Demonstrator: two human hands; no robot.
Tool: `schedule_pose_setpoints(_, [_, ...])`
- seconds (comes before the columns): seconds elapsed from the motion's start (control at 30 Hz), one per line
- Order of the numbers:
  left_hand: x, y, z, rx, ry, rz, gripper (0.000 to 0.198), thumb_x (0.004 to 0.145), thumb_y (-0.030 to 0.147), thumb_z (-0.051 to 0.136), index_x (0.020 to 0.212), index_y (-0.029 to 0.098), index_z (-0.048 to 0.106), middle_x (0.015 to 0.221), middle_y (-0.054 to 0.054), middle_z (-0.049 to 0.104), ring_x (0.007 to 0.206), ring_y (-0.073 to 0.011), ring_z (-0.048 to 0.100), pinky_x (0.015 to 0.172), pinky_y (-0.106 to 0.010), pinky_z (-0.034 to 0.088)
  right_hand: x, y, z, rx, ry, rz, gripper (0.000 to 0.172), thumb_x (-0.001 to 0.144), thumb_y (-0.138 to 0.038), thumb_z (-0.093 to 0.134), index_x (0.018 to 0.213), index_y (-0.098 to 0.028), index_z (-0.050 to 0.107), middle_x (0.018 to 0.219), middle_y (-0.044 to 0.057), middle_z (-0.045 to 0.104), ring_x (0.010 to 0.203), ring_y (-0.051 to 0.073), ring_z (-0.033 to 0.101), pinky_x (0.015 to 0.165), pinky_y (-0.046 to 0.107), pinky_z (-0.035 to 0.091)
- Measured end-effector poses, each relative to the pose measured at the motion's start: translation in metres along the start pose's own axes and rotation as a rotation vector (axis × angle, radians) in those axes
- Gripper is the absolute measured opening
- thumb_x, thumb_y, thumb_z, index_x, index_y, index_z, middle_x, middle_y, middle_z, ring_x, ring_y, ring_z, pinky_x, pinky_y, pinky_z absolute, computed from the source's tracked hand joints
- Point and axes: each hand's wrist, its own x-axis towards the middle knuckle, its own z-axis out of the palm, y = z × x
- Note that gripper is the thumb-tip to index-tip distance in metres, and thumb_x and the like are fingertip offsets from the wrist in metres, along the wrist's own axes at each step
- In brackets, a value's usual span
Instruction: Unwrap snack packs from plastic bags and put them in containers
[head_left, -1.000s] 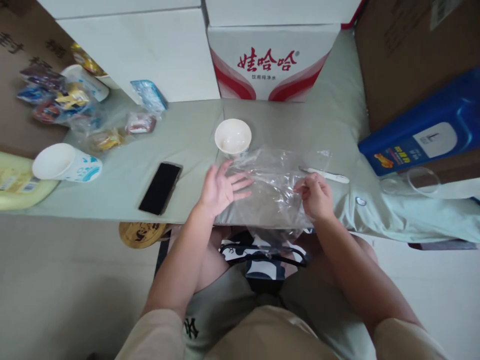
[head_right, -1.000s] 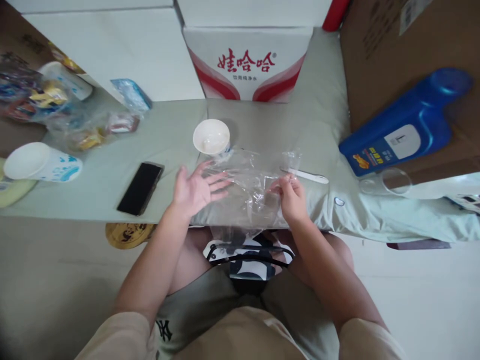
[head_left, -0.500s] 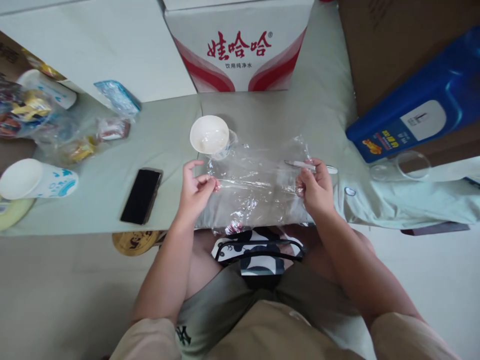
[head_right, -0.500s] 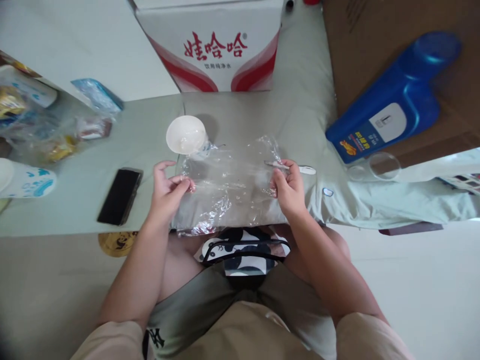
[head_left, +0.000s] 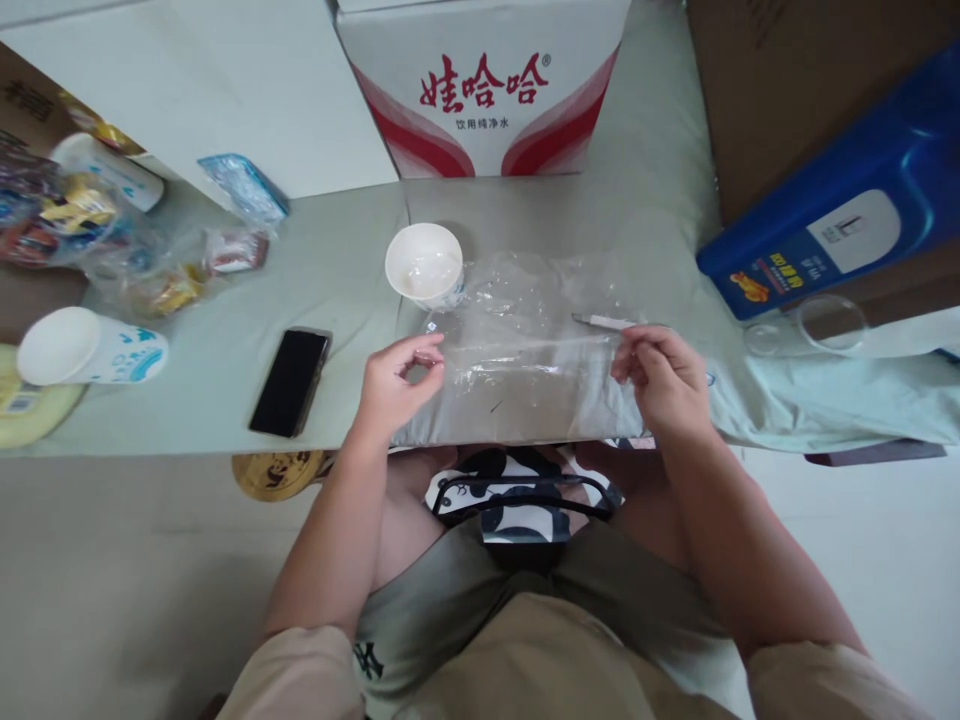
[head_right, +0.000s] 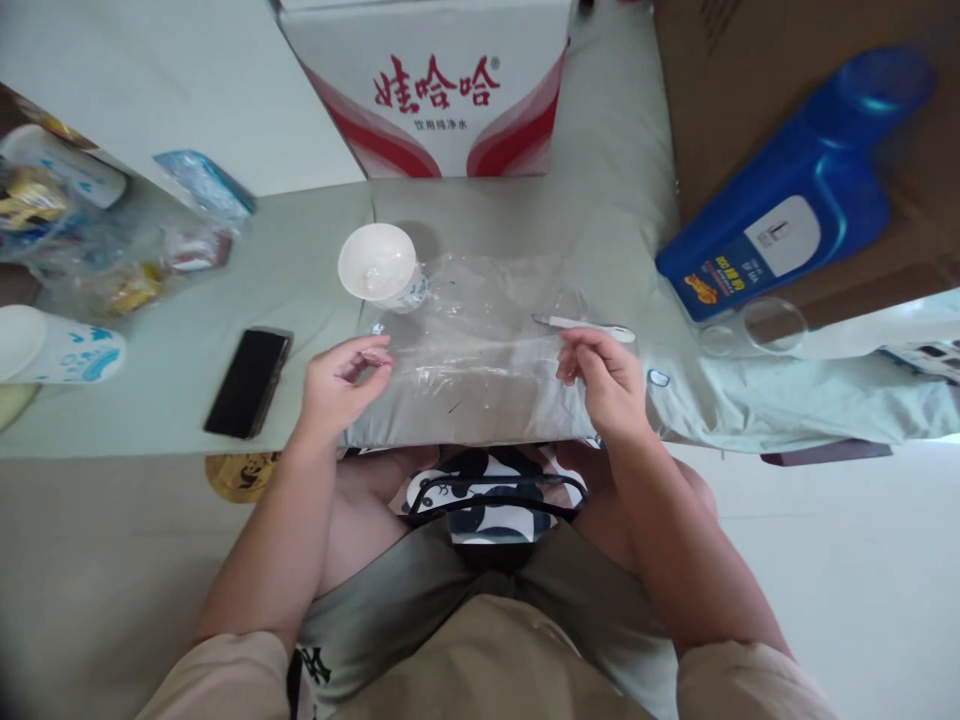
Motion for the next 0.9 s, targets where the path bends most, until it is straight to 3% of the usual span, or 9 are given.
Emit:
schedule_pose_setpoints(0.17, [0.001,0.003,0.002,0.266,-0.047,0.154,0.008,0.079,0.022,0.077,0.084,0.023,0.082,0.077,-0.002,0.073,0.072,-0.0168,0.065,0.076,-0.032,0.052,0.001,0.005,-0.018,-0.388,-0.103,-0.162,0.039,0.075,-0.031,0.078,0.114,-0.032,0.074,0.073,-0.004,0.058,0.07,0.017,0.056,0.077,0.037,0.054])
schedule_pose_setpoints(0.3, [0.003,0.004,-0.003,0.275,0.0,0.228,0.006,0.083,0.025,0.076,0.079,0.025,0.081,0.081,-0.004,0.068,0.075,-0.019,0.061,0.073,-0.033,0.05,0.004,0.004,-0.026,-0.68,-0.008,-0.343,0.01,0.077,-0.036,0.074,0.084,-0.028,0.073,0.078,0.002,0.058,0.08,0.023,0.06,0.087,0.046,0.054])
schedule_pose_setpoints(0.37, [0.002,0.002,-0.005,0.195,0.009,0.234,0.007,0.08,0.03,0.08,0.076,0.025,0.079,0.094,-0.007,0.069,0.088,-0.0217,0.064,0.08,-0.035,0.052,0.002,0.0,-0.029,-0.633,-0.028,-0.409,0.018,0.076,-0.04,0.077,0.072,-0.026,0.067,0.093,0.008,0.066,0.096,0.028,0.065,0.096,0.051,0.053])
schedule_pose_setpoints(0.43, [0.002,0.001,-0.004,0.022,0.002,0.207,0.016,0.078,0.037,0.084,0.073,0.024,0.076,0.111,-0.008,0.071,0.106,-0.0244,0.066,0.093,-0.037,0.054,-0.004,-0.006,-0.032,-0.464,-0.158,-0.342,0.032,0.077,-0.047,0.08,0.065,-0.025,0.059,0.095,0.009,0.071,0.101,0.029,0.069,0.102,0.052,0.052])
schedule_pose_setpoints(0.5, [0.001,0.002,0.001,-0.208,0.009,0.136,0.028,0.077,0.046,0.084,0.071,0.022,0.069,0.112,-0.008,0.074,0.11,-0.0243,0.068,0.097,-0.037,0.055,-0.009,-0.01,-0.035,-0.227,-0.317,-0.131,0.045,0.079,-0.058,0.081,0.065,-0.025,0.053,0.078,0.006,0.071,0.082,0.025,0.071,0.093,0.049,0.057])
schedule_pose_setpoints(0.6, [0.001,0.007,0.009,-0.388,0.006,-0.096,0.038,0.078,0.055,0.08,0.078,0.024,0.059,0.073,-0.001,0.071,0.067,-0.017,0.069,0.063,-0.028,0.055,-0.009,-0.008,-0.039,0.057,-0.407,0.144,0.051,0.076,-0.071,0.08,0.078,-0.028,0.054,0.053,-0.004,0.055,0.046,0.017,0.053,0.063,0.039,0.056])
schedule_pose_setpoints(0.67, [0.002,0.013,0.013,-0.32,-0.09,-0.282,0.037,0.081,0.055,0.077,0.085,0.025,0.056,0.055,0.006,0.061,0.042,-0.0124,0.053,0.042,-0.021,0.038,-0.003,-0.001,-0.039,0.119,-0.355,0.141,0.051,0.078,-0.075,0.076,0.086,-0.028,0.057,0.055,-0.004,0.055,0.046,0.017,0.052,0.055,0.035,0.052])
schedule_pose_setpoints(0.77, [0.005,0.02,0.02,-0.127,-0.37,-0.472,0.034,0.084,0.051,0.074,0.088,0.024,0.055,0.051,0.006,0.059,0.037,-0.0097,0.046,0.038,-0.019,0.03,0.006,0.011,-0.029,0.104,-0.336,0.107,0.045,0.082,-0.069,0.074,0.091,-0.026,0.064,0.078,0.003,0.069,0.073,0.02,0.069,0.07,0.035,0.059])
schedule_pose_setpoints(0.9, [0.009,0.028,0.034,0.018,-0.676,-0.565,0.031,0.088,0.048,0.073,0.085,0.022,0.056,0.049,0.003,0.06,0.042,-0.0106,0.05,0.044,-0.02,0.035,-0.002,0.018,0.001,0.051,-0.699,0.284,0.052,0.082,-0.058,0.082,0.12,-0.025,0.066,0.122,0.01,0.074,0.109,0.023,0.073,0.094,0.039,0.06])
